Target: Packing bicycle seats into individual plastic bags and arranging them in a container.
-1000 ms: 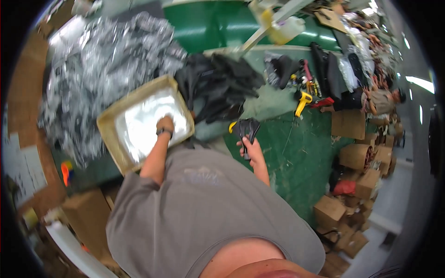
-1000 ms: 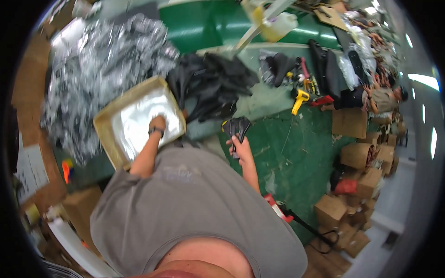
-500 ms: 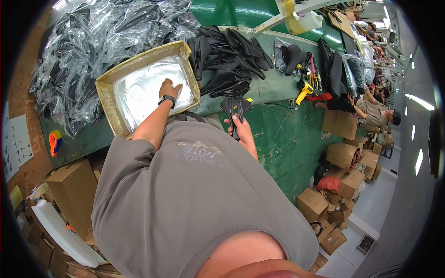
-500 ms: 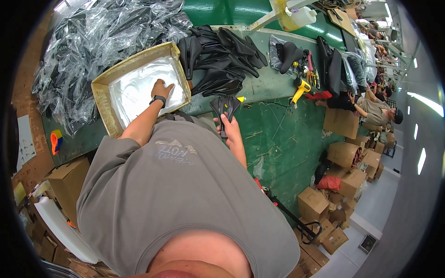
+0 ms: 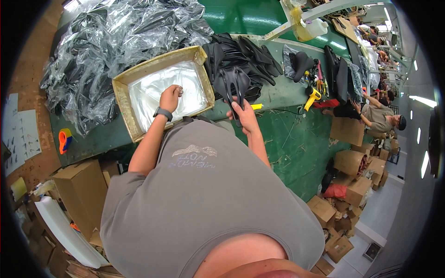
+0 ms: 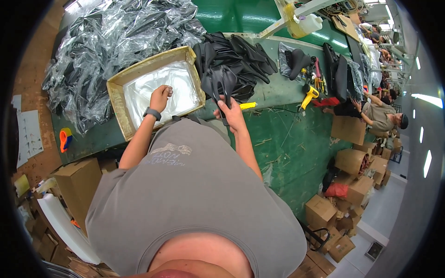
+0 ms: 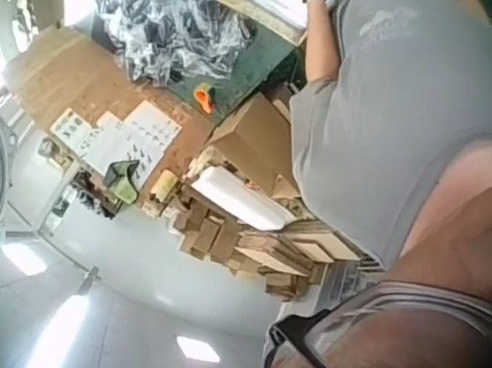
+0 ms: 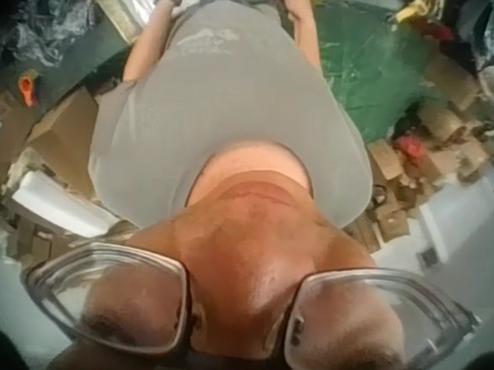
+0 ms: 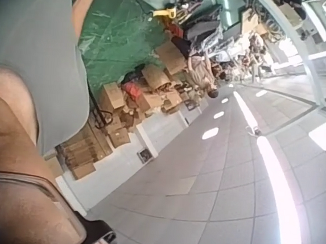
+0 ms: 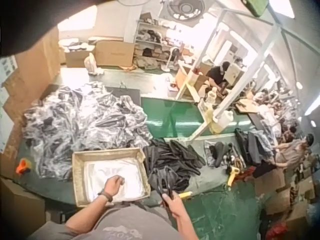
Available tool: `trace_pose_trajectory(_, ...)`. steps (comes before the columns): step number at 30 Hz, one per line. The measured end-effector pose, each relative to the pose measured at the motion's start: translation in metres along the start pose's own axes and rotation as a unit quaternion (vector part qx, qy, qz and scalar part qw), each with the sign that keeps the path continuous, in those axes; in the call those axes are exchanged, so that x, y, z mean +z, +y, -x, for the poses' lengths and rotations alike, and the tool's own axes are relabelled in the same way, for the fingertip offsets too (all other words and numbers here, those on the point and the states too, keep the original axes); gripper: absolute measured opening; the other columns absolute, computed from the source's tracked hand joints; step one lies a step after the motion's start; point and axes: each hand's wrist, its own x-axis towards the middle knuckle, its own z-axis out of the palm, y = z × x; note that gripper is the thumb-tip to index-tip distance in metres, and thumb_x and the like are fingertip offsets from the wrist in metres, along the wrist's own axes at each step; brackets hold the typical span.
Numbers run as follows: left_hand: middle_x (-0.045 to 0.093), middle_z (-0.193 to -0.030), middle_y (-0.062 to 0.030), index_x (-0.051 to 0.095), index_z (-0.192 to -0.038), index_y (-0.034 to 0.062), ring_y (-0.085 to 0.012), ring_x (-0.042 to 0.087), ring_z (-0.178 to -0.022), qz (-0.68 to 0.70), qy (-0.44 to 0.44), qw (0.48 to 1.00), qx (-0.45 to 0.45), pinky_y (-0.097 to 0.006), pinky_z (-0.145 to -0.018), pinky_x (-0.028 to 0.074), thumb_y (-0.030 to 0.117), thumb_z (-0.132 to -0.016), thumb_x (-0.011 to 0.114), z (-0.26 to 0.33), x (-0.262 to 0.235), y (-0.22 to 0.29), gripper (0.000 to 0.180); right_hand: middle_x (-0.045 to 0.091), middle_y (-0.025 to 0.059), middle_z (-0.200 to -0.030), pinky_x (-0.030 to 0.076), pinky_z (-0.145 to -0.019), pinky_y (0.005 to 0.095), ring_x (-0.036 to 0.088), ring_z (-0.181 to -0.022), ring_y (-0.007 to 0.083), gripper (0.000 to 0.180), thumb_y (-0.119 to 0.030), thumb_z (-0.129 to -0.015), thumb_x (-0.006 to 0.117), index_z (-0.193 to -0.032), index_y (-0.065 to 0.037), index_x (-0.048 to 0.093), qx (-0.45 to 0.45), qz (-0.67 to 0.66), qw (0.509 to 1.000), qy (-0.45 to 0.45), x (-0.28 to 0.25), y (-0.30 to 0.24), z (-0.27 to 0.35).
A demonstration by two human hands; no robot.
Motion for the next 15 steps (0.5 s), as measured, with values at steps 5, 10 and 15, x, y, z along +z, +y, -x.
trace_pose_trajectory(5,0.081,-0.099,-0.0177,0.076,-0.114,-0.0011,-0.0304,0.078,-0.092,0.116,-0.038,0.989,0.08,-0.038,-0.084,0.06,0.013,-0.108,0.06,0.055,-0.031,0.074,0.022,0.067,0.0106,-0.132,0.058,-0.068,0.0283,0.077,-0.103,0.0253,0.044,-0.018,-0.111,0.065,-0.151,-0.005,0.054,0.081,-0.153,0.958,-0.228,0.068,-0.027,-0.023)
trace_pose_trajectory(10,0.077,-0.108,-0.0106,0.071,-0.125,-0.0022,-0.0223,0.076,-0.103,0.151,-0.137,0.978,0.041,-0.036,-0.09,0.061,0.016,-0.113,0.058,0.075,-0.035,0.081,0.026,0.071,0.01,-0.12,0.059,-0.064,0.0253,0.076,-0.095,0.0208,0.042,-0.024,-0.11,0.067,-0.145,-0.004,0.056,0.165,-0.154,0.915,-0.333,0.116,-0.029,-0.036)
trace_pose_trajectory(15,0.076,-0.115,-0.0095,0.068,-0.12,0.0055,-0.023,0.074,-0.109,0.687,-0.018,0.72,-0.097,-0.041,-0.103,0.059,0.018,-0.115,0.051,0.073,-0.057,0.045,0.022,0.069,0.0094,-0.125,0.054,-0.066,0.0241,0.062,-0.088,0.015,0.031,-0.021,-0.11,0.068,-0.139,-0.008,0.065,0.211,-0.438,0.837,-0.253,0.096,-0.024,-0.034)
